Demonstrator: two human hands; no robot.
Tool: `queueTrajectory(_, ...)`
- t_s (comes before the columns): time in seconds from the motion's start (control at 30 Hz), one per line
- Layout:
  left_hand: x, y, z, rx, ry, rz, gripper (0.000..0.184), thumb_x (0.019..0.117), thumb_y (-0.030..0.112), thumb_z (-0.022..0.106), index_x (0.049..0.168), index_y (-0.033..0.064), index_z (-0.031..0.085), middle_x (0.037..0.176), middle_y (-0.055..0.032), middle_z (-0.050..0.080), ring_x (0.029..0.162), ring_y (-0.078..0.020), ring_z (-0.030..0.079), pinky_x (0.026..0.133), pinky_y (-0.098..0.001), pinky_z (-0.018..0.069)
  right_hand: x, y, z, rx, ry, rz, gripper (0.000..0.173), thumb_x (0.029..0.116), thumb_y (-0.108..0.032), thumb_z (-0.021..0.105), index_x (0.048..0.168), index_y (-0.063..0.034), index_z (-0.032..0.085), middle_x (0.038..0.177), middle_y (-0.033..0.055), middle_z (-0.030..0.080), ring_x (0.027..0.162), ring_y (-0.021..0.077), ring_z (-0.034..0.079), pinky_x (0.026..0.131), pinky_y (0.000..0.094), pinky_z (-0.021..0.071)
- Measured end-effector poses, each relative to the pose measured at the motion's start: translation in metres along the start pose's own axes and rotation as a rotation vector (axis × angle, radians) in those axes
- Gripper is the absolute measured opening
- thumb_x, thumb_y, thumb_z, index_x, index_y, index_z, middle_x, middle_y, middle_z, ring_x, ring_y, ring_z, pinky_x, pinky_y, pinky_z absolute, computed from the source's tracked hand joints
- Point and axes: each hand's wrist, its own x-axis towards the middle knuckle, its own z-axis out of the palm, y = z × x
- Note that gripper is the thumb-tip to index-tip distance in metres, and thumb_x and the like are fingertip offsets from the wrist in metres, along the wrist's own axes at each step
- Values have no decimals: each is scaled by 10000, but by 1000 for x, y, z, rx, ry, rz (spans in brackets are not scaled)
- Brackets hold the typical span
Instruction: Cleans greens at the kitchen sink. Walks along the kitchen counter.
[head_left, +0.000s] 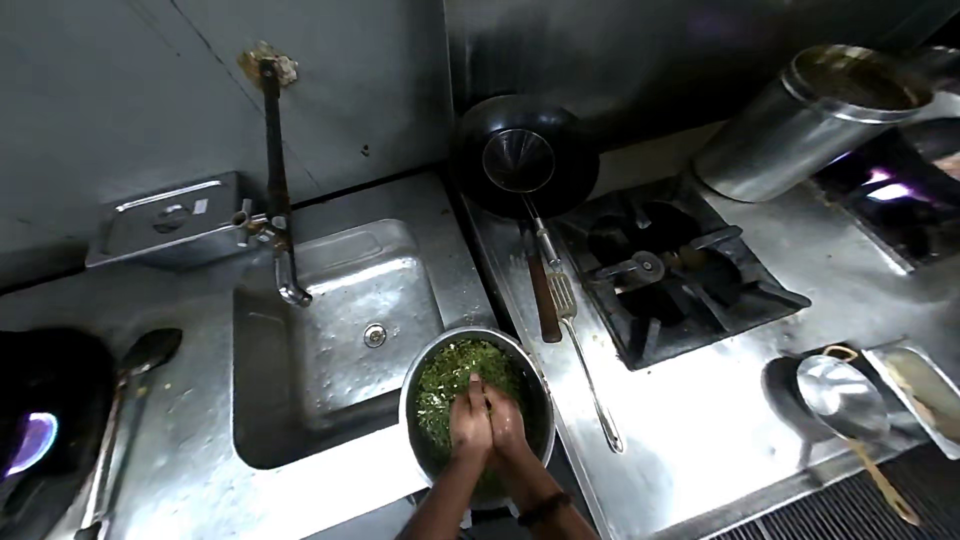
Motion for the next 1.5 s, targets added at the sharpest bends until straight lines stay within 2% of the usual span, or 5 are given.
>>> queueTrajectory(0.33, 1, 17, 3, 157, 31, 83, 611, 1112, 424, 299, 920, 36, 731, 914, -153, 714, 986, -303, 691, 910, -533, 527, 4, -9, -4, 105, 43, 42, 253, 994, -146, 511, 830, -67, 687, 815, 66, 658, 808, 174, 641, 745, 386, 533)
queueTrajectory(0.53, 17, 6, -4, -690, -96, -5, 785, 1101, 532, 88, 1062, 13, 676, 749, -68, 676, 601, -134, 612, 535, -274, 508, 32, -1, -3, 741, -191, 279, 426, 1081, -283, 317, 785, -116, 574, 558, -27, 491, 459, 89, 502, 444, 249, 470)
queueTrajectory(0.9, 7, 26, 1, -689, 38, -62, 512, 1104, 462, 385, 1197, 22, 631, 1012, -115, 658, 903, -188, 640, 822, -355, 542, 2, 8, 9, 134, -54, -261, 246, 1031, -109, 521, 1044, 25, 727, 1098, 124, 718, 1054, 140, 666, 962, 324, 542)
queueTrajectory(1.1, 0, 31, 2, -270, 162, 94, 576, 1100, 443, 390, 1562, 100, 415, 1594, -145, 432, 1455, -267, 441, 1201, -491, 361, -17, -2, 3, 266, -33, -53, 414, 1091, -187, 344, 1204, -3, 696, 1160, 114, 711, 1067, 160, 661, 969, 368, 531)
queueTrajectory(1.5, 6, 4, 5, -31, 363, 314, 571, 1095, 462, 323, 1501, 111, 518, 1543, -126, 512, 1429, -273, 486, 1198, -499, 370, -31, -39, -7, -52, -76, -3, 331, 1074, -105, 431, 1161, 49, 711, 1143, 171, 696, 1050, 185, 639, 975, 348, 498)
